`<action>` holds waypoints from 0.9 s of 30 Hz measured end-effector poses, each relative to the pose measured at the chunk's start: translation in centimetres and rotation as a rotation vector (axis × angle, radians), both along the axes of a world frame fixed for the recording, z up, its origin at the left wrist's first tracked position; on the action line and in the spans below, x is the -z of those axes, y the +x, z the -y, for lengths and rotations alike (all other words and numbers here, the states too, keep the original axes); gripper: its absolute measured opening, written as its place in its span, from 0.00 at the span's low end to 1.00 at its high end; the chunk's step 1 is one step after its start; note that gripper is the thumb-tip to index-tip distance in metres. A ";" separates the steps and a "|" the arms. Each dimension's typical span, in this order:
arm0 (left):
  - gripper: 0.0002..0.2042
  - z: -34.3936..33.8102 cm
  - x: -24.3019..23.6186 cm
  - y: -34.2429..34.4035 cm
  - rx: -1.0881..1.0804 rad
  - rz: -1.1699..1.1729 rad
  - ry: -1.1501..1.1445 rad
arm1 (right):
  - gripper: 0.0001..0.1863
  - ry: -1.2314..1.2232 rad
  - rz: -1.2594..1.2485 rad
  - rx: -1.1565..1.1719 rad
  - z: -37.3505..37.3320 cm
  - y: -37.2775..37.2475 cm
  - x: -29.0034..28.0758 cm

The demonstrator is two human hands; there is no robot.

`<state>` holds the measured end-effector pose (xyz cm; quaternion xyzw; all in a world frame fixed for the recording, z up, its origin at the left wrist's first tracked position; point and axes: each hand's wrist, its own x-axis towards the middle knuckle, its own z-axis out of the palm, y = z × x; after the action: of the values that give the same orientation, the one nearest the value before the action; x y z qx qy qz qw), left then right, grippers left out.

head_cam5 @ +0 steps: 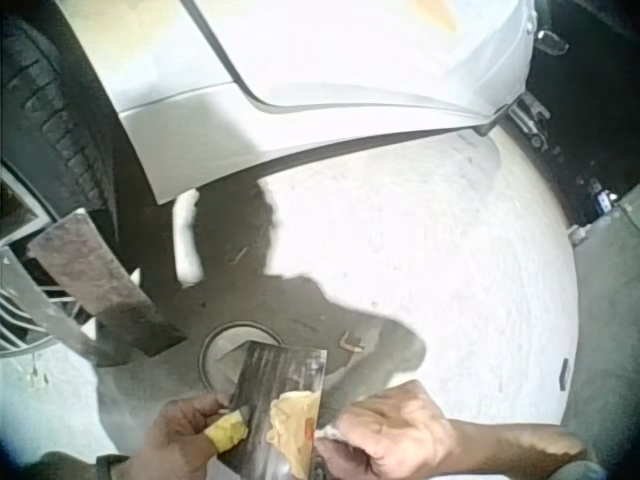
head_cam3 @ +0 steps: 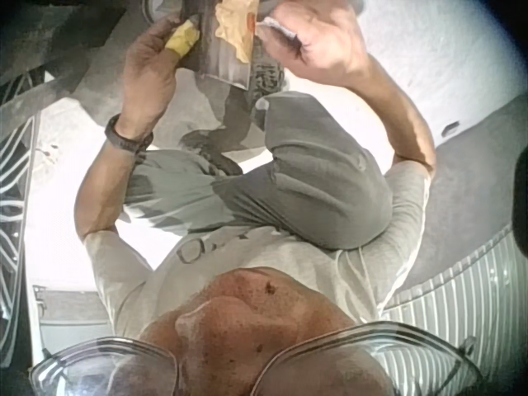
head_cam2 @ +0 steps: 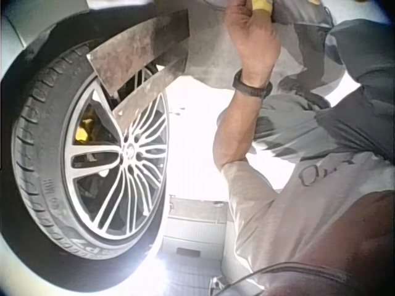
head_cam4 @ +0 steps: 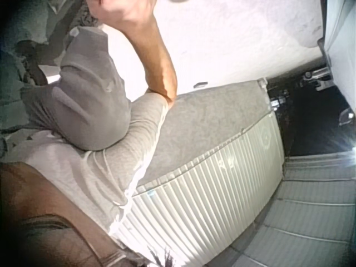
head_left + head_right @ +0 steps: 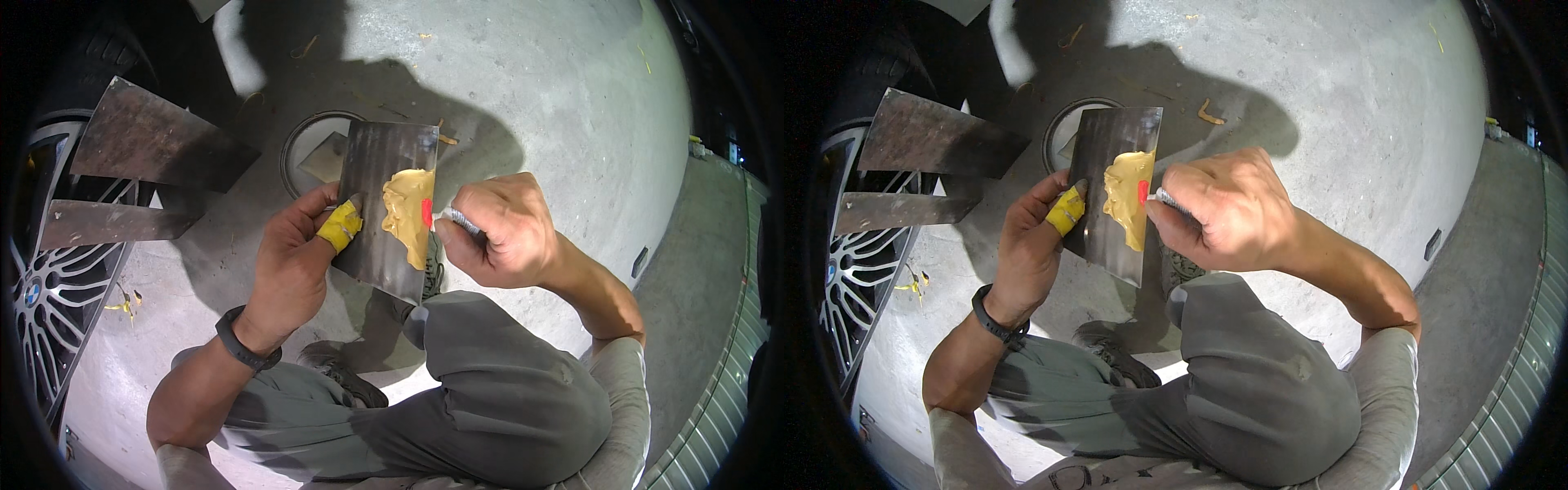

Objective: The person mixes body filler with a hardener on a metal palette, then uses a spreader to apply the filler to a damaged area on the front bumper of a white car. The person smooths the filler across the surface and cleans the spreader between applications.

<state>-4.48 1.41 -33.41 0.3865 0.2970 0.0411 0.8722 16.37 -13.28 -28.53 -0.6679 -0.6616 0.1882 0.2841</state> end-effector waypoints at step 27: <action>0.23 -6.2 1.1 -6.5 -0.343 0.059 0.188 | 0.32 -0.405 0.313 0.309 -6.6 -1.5 13.7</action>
<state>-10.93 7.57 -34.49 0.4085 0.3277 0.2277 0.8209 14.84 -6.67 -42.18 -0.8248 -0.5369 0.1653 0.0650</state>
